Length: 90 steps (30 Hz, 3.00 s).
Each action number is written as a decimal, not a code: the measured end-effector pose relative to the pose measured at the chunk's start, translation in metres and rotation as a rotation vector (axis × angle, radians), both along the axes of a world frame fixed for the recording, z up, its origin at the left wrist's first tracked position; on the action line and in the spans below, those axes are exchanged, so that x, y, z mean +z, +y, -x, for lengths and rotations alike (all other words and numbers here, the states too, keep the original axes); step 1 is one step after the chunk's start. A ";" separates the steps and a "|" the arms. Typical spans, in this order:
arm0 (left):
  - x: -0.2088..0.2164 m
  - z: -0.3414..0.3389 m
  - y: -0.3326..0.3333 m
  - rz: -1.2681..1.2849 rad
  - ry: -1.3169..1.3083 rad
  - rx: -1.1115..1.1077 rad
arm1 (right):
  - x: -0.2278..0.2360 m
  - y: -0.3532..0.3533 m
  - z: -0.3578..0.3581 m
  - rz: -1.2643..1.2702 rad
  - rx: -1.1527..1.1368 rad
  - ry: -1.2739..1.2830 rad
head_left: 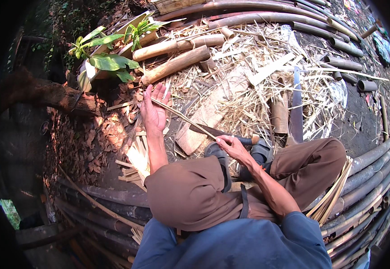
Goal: The person sits on the ground and uses a machete to split bamboo strips into thinner pieces. They repeatedly position the bamboo, strike it with the blade, and separate the resulting strips.
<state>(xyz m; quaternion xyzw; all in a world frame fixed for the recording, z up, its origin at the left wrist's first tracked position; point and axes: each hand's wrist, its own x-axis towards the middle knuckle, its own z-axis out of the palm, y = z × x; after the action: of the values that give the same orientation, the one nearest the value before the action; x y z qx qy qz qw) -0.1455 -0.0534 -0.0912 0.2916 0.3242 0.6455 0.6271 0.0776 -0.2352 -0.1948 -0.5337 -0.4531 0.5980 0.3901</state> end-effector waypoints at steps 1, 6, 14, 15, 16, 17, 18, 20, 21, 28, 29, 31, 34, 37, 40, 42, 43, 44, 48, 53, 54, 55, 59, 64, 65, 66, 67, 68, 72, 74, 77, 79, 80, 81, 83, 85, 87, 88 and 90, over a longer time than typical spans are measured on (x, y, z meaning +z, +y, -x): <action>-0.003 0.005 0.001 -0.007 0.032 -0.048 | -0.001 -0.001 -0.005 0.144 0.030 0.083; -0.021 0.015 -0.007 -0.014 -0.021 -0.098 | -0.028 -0.005 -0.004 0.076 0.011 0.044; -0.034 0.030 -0.008 0.032 -0.046 0.094 | -0.008 -0.008 0.003 -0.134 -0.037 -0.220; -0.019 0.016 -0.011 0.053 -0.030 0.121 | -0.006 -0.008 0.002 -0.159 -0.044 -0.238; -0.005 0.004 -0.013 0.075 -0.015 0.147 | -0.008 -0.009 0.001 -0.214 -0.060 -0.270; 0.007 -0.003 -0.016 0.082 -0.006 0.161 | -0.009 -0.008 0.003 -0.273 -0.071 -0.297; 0.003 0.002 -0.014 0.054 -0.051 0.145 | -0.009 -0.008 0.004 -0.332 -0.082 -0.325; -0.004 0.011 -0.010 -0.003 -0.140 0.112 | -0.007 -0.008 0.004 -0.294 -0.064 -0.290; -0.005 0.012 -0.009 0.044 -0.138 0.156 | -0.006 -0.008 0.005 -0.275 -0.055 -0.273; -0.005 -0.005 -0.015 -0.037 0.035 0.289 | 0.032 0.009 0.028 -0.565 -0.249 -0.422; -0.005 -0.010 -0.017 -0.024 0.069 0.296 | 0.043 0.015 0.032 -0.572 -0.230 -0.404; 0.001 -0.020 -0.020 -0.008 0.134 0.310 | 0.053 0.029 0.042 -0.585 -0.252 -0.369; 0.009 -0.027 -0.024 0.037 0.129 0.267 | 0.057 0.044 0.052 -0.519 -0.283 -0.254; 0.009 -0.022 -0.025 0.077 0.119 0.093 | 0.057 0.053 0.048 -0.322 -0.170 -0.055; 0.023 -0.020 -0.034 0.100 0.144 -0.066 | 0.056 0.051 0.036 -0.138 -0.069 0.161; 0.028 -0.020 -0.039 0.085 0.184 -0.147 | 0.049 0.051 0.033 -0.149 -0.159 0.145; 0.024 -0.019 -0.038 0.085 0.207 -0.157 | 0.046 0.051 0.031 -0.122 -0.232 0.119; 0.024 -0.021 -0.038 0.084 0.216 -0.156 | 0.046 0.051 0.029 -0.098 -0.304 0.090; 0.019 -0.025 -0.039 0.075 0.232 -0.104 | 0.023 0.059 0.021 -0.154 -0.505 0.097; 0.029 -0.001 -0.037 -0.033 0.352 0.116 | -0.007 0.048 -0.037 -0.037 -0.549 -0.193; 0.031 0.009 -0.034 -0.075 0.371 0.183 | -0.004 0.040 -0.046 -0.017 -0.430 -0.445; 0.033 0.007 -0.030 -0.129 0.375 0.241 | -0.031 0.030 -0.055 -0.103 -0.405 -0.667; 0.029 0.012 -0.025 -0.302 0.488 0.411 | -0.091 -0.009 -0.041 -0.343 -0.104 -1.233; 0.008 0.014 -0.028 -0.114 0.713 0.255 | -0.149 -0.006 -0.043 -0.385 0.175 -1.283; 0.012 0.023 -0.030 -0.048 0.920 0.252 | -0.144 -0.004 -0.039 -0.319 0.175 -1.226; 0.015 0.032 -0.030 0.025 1.123 0.244 | -0.133 -0.005 -0.039 -0.329 0.164 -1.197; 0.002 0.057 -0.024 -0.050 1.181 0.260 | -0.109 -0.007 -0.033 -0.353 0.167 -1.154; 0.002 0.059 -0.025 0.007 1.092 0.246 | -0.085 -0.012 -0.035 -0.354 0.162 -1.126; 0.019 0.055 -0.029 0.098 0.778 0.278 | 0.030 -0.024 -0.044 0.011 0.171 -1.030; 0.027 0.054 -0.036 0.103 0.716 0.277 | 0.045 -0.036 -0.052 0.036 0.093 -0.975; 0.007 0.041 -0.042 0.103 0.767 0.228 | 0.047 -0.050 -0.043 0.001 -0.110 -0.817; 0.001 0.010 -0.053 0.156 0.907 0.211 | 0.028 -0.045 -0.025 -0.013 -0.121 -0.641; -0.016 0.014 -0.051 0.175 1.091 0.252 | 0.029 -0.038 -0.011 -0.027 -0.101 -0.569; -0.012 0.004 -0.059 0.173 1.033 0.268 | 0.032 -0.034 0.003 -0.050 -0.079 -0.502; -0.011 -0.007 -0.066 0.144 1.152 0.281 | 0.043 -0.026 0.026 -0.085 -0.032 -0.415; -0.017 -0.004 -0.065 0.086 1.513 0.285 | 0.039 -0.021 0.040 -0.196 -0.012 -0.459; -0.004 -0.021 -0.073 0.045 1.390 0.316 | 0.029 -0.013 0.036 -0.098 -0.099 -0.396; 0.000 -0.028 -0.076 0.025 1.326 0.332 | 0.022 -0.006 0.031 -0.050 -0.142 -0.365; 0.005 -0.026 -0.074 0.109 1.158 0.257 | 0.009 -0.001 0.025 -0.072 -0.122 -0.364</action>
<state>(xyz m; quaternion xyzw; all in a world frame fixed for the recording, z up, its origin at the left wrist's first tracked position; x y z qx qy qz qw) -0.1192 -0.1272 -0.0858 0.5222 0.6787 0.4345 0.2792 0.0530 -0.2360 -0.1859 -0.6452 -0.5041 0.4503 0.3561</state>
